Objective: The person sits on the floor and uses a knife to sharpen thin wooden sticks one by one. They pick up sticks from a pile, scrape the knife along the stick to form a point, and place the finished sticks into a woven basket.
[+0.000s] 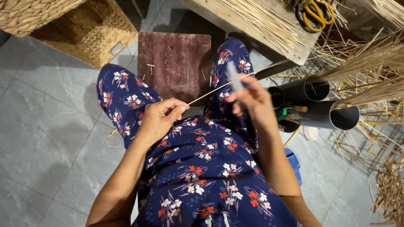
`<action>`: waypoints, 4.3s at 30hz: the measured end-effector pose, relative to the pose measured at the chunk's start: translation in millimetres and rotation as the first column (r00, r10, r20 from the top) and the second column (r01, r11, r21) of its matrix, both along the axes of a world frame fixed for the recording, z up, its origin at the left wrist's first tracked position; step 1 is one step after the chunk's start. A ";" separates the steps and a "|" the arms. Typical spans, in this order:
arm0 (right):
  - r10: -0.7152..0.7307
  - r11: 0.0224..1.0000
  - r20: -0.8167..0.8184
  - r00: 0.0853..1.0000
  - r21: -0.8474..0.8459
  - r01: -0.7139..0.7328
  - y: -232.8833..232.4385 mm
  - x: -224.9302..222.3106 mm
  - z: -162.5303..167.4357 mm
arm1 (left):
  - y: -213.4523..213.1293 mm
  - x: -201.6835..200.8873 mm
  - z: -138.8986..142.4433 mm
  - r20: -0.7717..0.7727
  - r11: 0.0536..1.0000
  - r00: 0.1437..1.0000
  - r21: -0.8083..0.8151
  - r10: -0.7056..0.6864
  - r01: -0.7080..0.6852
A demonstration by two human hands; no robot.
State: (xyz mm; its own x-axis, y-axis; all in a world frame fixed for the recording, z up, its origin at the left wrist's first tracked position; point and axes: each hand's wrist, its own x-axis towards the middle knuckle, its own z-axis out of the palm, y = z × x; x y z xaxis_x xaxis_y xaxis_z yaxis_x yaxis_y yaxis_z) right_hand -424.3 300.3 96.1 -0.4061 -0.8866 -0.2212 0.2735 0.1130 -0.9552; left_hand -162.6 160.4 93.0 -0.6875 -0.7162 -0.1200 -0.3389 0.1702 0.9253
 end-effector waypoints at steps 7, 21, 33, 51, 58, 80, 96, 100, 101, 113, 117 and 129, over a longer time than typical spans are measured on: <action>-0.240 0.963 0.003 0.971 -0.121 0.239 28.4 -48.3 1.0 | -6.2 19.1 1.9 -0.029 0.999 0.999 0.031 0.018 -0.018; 0.165 0.986 -0.034 0.986 -0.020 -0.165 19.5 7.5 10.5 | 0.0 -10.7 2.0 -0.133 0.998 0.990 0.052 0.041 -0.034; 0.011 1.000 0.027 1.000 0.025 -0.012 6.8 7.7 -11.3 | 6.8 -8.6 12.9 0.031 0.999 0.999 0.015 -0.034 0.034; -0.413 0.900 0.030 0.910 -0.142 0.413 39.5 -70.4 -18.4 | -67.6 60.6 26.0 -0.061 0.913 0.965 -0.313 0.255 -0.261; -0.088 0.996 -0.207 0.974 -0.031 0.083 -13.8 10.5 -7.1 | -97.3 34.8 -1.7 0.114 0.679 0.975 -0.733 0.189 -0.046; 0.009 0.978 -0.107 0.994 0.210 0.013 -30.0 11.4 -34.5 | -71.4 -2.8 -205.6 0.352 0.971 0.906 0.121 -0.236 0.206; -0.118 0.986 -0.083 0.990 0.108 0.126 -82.9 -19.2 -31.8 | -192.2 29.2 -112.7 0.128 0.633 0.947 -0.769 0.293 -0.092; -0.136 0.987 -0.001 0.991 0.081 0.136 -88.7 -28.6 -42.2 | -223.6 23.2 -115.4 0.020 0.564 0.967 -0.815 0.255 -0.132; -0.138 0.986 0.006 0.990 0.094 0.137 -85.9 -29.2 -45.2 | -229.1 19.6 -120.9 0.047 0.554 0.967 -0.826 0.250 -0.103; -0.112 0.994 0.116 0.987 0.020 0.111 -32.2 -60.1 -60.9 | -214.9 -43.8 -179.5 0.225 0.527 0.949 -0.846 0.220 0.079; -0.086 0.995 0.155 0.984 -0.029 0.091 -29.6 -66.3 -63.2 | -206.0 -48.6 -144.3 0.076 0.441 0.964 -0.896 0.254 -0.046; 0.076 0.977 0.281 0.957 -0.211 -0.016 -30.3 -45.8 -64.4 | -139.2 -34.9 5.8 -0.160 0.527 0.952 -0.802 0.261 -0.280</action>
State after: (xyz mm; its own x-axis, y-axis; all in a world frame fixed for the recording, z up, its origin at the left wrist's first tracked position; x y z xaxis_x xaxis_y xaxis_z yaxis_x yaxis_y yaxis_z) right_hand -470.1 270.0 31.7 -0.3101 -0.9413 -0.1338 0.5378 -0.0576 -0.8411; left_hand -197.4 21.2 98.8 -0.4392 -0.6543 0.6157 -0.4862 0.7494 0.4495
